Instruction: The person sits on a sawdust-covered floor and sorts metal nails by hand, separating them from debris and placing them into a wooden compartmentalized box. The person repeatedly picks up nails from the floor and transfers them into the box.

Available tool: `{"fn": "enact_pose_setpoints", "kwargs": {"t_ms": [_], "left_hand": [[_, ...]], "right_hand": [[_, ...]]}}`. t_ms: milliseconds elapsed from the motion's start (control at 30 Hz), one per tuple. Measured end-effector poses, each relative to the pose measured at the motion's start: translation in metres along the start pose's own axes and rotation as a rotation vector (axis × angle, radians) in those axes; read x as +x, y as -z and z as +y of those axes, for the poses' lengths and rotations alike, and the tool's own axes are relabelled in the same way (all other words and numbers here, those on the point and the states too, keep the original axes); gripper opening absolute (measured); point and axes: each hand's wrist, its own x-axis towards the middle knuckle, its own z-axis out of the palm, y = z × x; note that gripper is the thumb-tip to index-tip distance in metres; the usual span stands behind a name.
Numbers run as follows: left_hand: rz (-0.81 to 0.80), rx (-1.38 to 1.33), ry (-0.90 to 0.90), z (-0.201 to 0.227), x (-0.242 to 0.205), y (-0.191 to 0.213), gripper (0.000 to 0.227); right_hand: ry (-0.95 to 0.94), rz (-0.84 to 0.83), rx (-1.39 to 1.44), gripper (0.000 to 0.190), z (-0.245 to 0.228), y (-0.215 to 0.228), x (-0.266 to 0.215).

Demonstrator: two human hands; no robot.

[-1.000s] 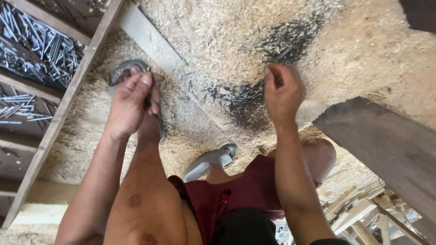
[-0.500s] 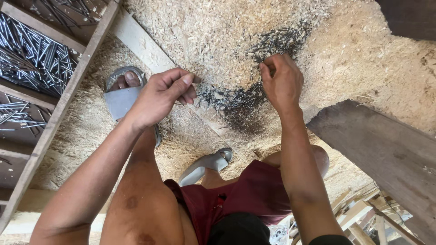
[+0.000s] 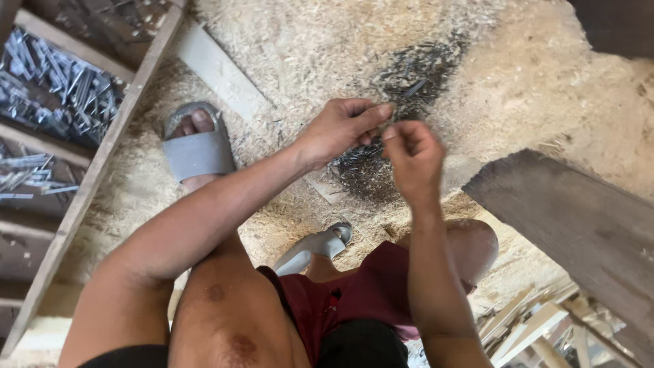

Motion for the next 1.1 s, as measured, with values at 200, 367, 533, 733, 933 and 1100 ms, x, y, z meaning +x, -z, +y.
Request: {"fn": "enact_pose_setpoints", "kwargs": {"t_ms": [200,367,533,733,933,1100], "left_hand": [[0.06,0.005,0.069,-0.029,0.005,0.009,0.039],[0.004,-0.275,0.059,-0.035,0.002,0.025,0.046],[-0.064,-0.296,0.017,-0.028,0.003,0.029,0.038],[-0.054,-0.164,-0.011,-0.029,0.001,0.03,0.035],[-0.061,-0.286,-0.024,-0.032,0.0,0.033,0.034],[-0.043,-0.363,-0.057,-0.026,0.001,0.034,0.039]], "right_hand": [[-0.105,0.036,-0.142,0.011,0.017,0.005,0.002],[0.189,0.124,-0.465,0.018,0.029,0.024,0.041],[-0.015,0.007,-0.473,0.007,0.036,0.026,0.062],[-0.07,0.074,-0.24,0.012,0.038,0.024,0.072],[-0.26,0.123,-0.103,0.011,0.037,0.021,0.075],[-0.164,0.179,0.077,0.006,0.01,0.034,0.053]]}}
